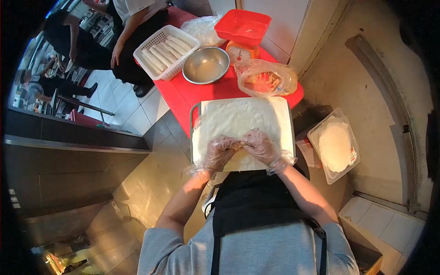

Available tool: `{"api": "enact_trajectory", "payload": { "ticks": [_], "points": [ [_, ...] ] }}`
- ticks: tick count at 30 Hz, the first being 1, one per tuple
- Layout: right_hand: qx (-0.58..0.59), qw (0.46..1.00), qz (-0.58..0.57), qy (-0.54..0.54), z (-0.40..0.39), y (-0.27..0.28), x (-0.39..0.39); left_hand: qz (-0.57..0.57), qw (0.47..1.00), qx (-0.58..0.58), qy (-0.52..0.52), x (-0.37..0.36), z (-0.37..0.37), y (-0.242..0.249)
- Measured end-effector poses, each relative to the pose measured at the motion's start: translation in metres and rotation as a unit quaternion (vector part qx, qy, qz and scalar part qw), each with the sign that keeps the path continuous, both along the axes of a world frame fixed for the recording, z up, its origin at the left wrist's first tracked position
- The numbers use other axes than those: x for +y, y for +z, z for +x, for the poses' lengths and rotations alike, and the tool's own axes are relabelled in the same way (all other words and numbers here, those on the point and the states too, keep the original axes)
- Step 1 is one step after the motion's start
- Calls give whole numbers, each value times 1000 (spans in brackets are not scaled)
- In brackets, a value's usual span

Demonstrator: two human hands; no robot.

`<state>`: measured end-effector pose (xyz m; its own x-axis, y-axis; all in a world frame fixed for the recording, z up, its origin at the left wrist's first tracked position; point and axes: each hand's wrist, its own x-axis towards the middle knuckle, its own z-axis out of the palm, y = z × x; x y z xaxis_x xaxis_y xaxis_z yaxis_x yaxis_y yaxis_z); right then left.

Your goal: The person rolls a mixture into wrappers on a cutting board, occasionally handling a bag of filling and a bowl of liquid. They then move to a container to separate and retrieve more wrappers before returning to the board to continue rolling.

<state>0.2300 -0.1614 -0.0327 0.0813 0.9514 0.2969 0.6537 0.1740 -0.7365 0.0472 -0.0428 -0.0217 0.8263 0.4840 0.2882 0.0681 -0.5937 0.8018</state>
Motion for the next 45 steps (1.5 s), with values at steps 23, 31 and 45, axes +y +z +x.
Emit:
{"api": "enact_trajectory", "payload": {
  "ticks": [23, 31, 45],
  "points": [
    [-76, 990, -96, 65, -17, 21, 31, 62, 996, 52, -28, 37, -53, 0],
    [-143, 984, -101, 24, -35, 2, 43, 58, 998, 12, -5, 29, -50, 11],
    [-7, 994, -105, 34, -32, 19, 46, 95, 986, 122, 63, 30, -63, 26]
  ]
}}
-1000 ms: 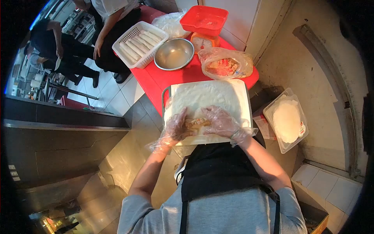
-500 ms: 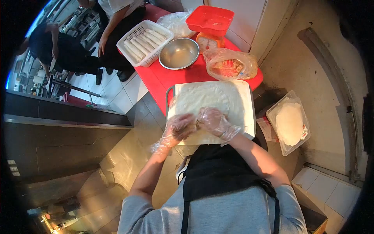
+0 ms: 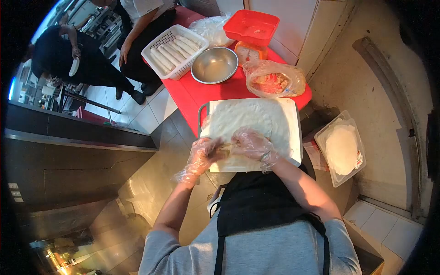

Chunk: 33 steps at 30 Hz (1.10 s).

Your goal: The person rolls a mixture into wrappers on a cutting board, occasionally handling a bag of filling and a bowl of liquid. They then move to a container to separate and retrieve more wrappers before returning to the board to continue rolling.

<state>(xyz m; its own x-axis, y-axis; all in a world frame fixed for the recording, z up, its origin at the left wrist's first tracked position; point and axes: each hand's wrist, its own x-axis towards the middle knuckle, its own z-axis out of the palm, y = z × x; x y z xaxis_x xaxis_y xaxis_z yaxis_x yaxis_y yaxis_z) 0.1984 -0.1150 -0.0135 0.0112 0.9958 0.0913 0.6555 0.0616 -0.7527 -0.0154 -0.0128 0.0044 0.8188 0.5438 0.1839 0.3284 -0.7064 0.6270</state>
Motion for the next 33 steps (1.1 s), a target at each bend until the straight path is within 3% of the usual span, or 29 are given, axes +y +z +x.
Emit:
{"api": "enact_trajectory", "payload": {
  "ticks": [2, 5, 9, 12, 15, 18, 21, 24, 27, 29, 33],
  "points": [
    [-18, 992, 116, -42, -3, 3, -3, 0, 997, -68, 20, -5, 5, 0],
    [-163, 986, 20, 19, -18, -9, 10, -6, 995, -88, -43, 7, -2, -20],
    [-156, 984, 78, -18, -22, -11, 0, -10, 993, -83, -81, 10, 0, -17],
    [-131, 983, 129, -3, -2, -7, -11, 122, 991, -53, -3, -11, 17, 13],
    [-131, 987, 92, -11, 6, -6, -20, 92, 987, -72, -107, 2, 21, -15],
    [-140, 987, 84, -17, 12, 7, -28, 43, 995, -46, -74, -3, 26, -12],
    [-155, 983, 93, -39, 21, 7, -40, 95, 994, -16, -60, -12, 32, 2],
    [-134, 986, 90, -40, 23, -5, -44, 119, 990, -10, -73, -7, 39, -16],
    [-140, 985, 86, -49, 31, 0, -43, 104, 994, -7, -24, -14, 41, -8],
    [-189, 975, 92, -64, 38, 7, -50, 95, 994, -5, -51, -11, 41, -13],
    [-170, 981, 67, -59, 42, -13, -58, 58, 995, 15, -80, -8, 47, -11]
  ]
}}
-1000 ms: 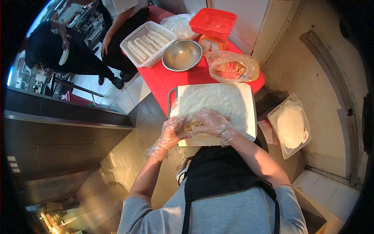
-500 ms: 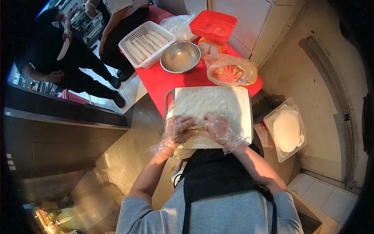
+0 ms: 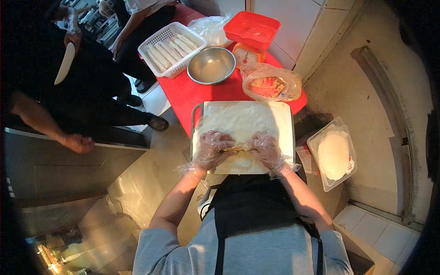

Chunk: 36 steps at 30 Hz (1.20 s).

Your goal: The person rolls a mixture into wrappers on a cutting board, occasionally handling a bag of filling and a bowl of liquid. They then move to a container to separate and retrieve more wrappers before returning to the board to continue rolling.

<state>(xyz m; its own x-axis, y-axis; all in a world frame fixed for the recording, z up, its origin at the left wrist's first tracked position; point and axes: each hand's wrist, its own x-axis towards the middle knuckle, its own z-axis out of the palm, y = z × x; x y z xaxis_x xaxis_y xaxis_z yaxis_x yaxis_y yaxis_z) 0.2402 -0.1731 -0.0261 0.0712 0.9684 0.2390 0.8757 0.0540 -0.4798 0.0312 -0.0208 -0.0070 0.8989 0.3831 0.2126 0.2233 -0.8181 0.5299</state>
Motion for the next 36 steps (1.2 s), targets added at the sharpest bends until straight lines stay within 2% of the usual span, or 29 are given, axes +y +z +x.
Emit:
{"api": "enact_trajectory", "payload": {
  "ticks": [3, 5, 8, 11, 15, 17, 20, 23, 26, 29, 32, 35, 36],
  "points": [
    [80, 997, -11, 19, 8, 5, 3, 38, 998, -27, 30, -9, 3, 9],
    [148, 988, -25, 32, 8, 22, 4, 44, 999, -30, 13, -17, 9, 14],
    [227, 970, -75, 32, 11, 14, 6, 31, 999, -22, 3, -21, 16, 9],
    [179, 978, -102, -37, 1, 32, 7, 39, 999, -21, -2, -17, 19, -6],
    [114, 993, 10, -14, 2, -13, 2, 56, 998, -39, -7, -19, 25, 5],
    [97, 993, 57, -27, 3, -33, -3, 56, 998, -7, -5, -25, 31, 17],
    [9, 998, 63, -23, 4, 13, -4, 80, 997, 5, -12, -26, 35, 11],
    [83, 996, 20, -5, 9, 5, -11, 67, 997, -10, -34, -23, 39, 4],
    [46, 998, -49, 1, 14, -6, -11, 73, 997, 1, -23, -27, 43, 11],
    [20, 993, 106, -48, 17, 6, -14, 72, 997, -16, -37, -27, 48, 9],
    [12, 999, 45, -16, 22, -8, -23, 43, 997, -16, -54, -26, 53, 8],
    [30, 998, 35, -39, 21, 9, -28, 25, 999, -8, -46, -31, 59, 15],
    [81, 995, 24, -45, 22, 9, -28, 20, 999, -5, -40, -33, 60, 16]
  ]
}}
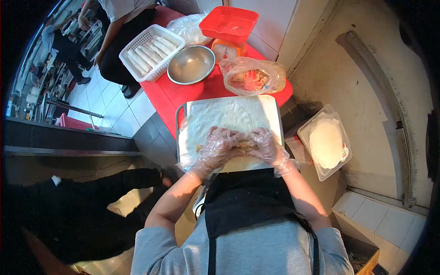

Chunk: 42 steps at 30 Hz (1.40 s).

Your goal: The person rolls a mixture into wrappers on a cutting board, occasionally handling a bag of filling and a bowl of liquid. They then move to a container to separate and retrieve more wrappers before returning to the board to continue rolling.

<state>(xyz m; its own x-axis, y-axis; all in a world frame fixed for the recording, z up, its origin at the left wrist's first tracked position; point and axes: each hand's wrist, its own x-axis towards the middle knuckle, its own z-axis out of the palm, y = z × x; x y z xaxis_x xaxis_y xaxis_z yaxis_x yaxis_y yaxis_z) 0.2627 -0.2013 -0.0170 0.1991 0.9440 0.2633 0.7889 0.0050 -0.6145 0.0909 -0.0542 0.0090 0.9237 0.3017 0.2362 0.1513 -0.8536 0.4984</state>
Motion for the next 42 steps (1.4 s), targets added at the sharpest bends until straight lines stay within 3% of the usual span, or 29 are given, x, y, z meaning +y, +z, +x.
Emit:
{"api": "enact_trajectory", "payload": {
  "ticks": [2, 5, 8, 11, 14, 19, 20, 22, 24, 25, 28, 29, 32, 35, 38, 41, 42],
  "points": [
    [104, 994, -19, -7, 7, -3, -3, 4, 1000, -11, -15, 0, 0, -10],
    [6, 999, 29, -22, 12, -43, -9, -1, 1000, -8, -23, -3, 3, -12],
    [-39, 999, 5, -13, 10, -6, -5, 10, 999, -17, -26, -8, 8, -4],
    [-26, 999, 9, -29, 15, -32, -11, 18, 999, -18, -22, -11, 13, -10],
    [-54, 998, -39, -3, 14, 6, -7, 17, 1000, 9, -4, -10, 6, -8],
    [-20, 998, -60, -16, 21, 14, -11, 62, 993, 88, 37, 22, -46, -6],
    [-17, 998, -66, -17, 20, 19, -8, 23, 997, 68, 35, 28, -58, -8],
    [-77, 995, -61, 28, 5, 31, 11, -55, 998, 26, 28, 38, -72, 2],
    [-118, 988, -58, 84, -12, 34, 32, -43, 999, -11, 6, 48, -79, -15],
    [-155, 984, 23, 89, -23, 27, 41, -27, 1000, -9, 7, 49, -79, -16],
    [-110, 973, -129, 160, -45, 19, 67, -41, 999, 11, 5, 54, -78, -22],
    [-89, 983, -85, 140, -49, -11, 70, -55, 998, 19, 2, 56, -78, -25],
    [-83, 985, -25, 151, -46, 11, 62, -130, 991, -42, -7, 58, -82, -38],
    [-53, 992, -2, 118, -47, 25, 60, -73, 996, -44, -1, 59, -87, -20],
    [-95, 991, -8, 96, -51, -7, 53, -40, 999, -11, 10, 62, -91, -26],
    [-49, 993, 6, 103, -40, 22, 49, -39, 997, -65, 14, 61, -94, -16],
    [-88, 991, -16, 97, -36, 19, 46, -41, 997, -67, 16, 63, -96, -20]
  ]
}}
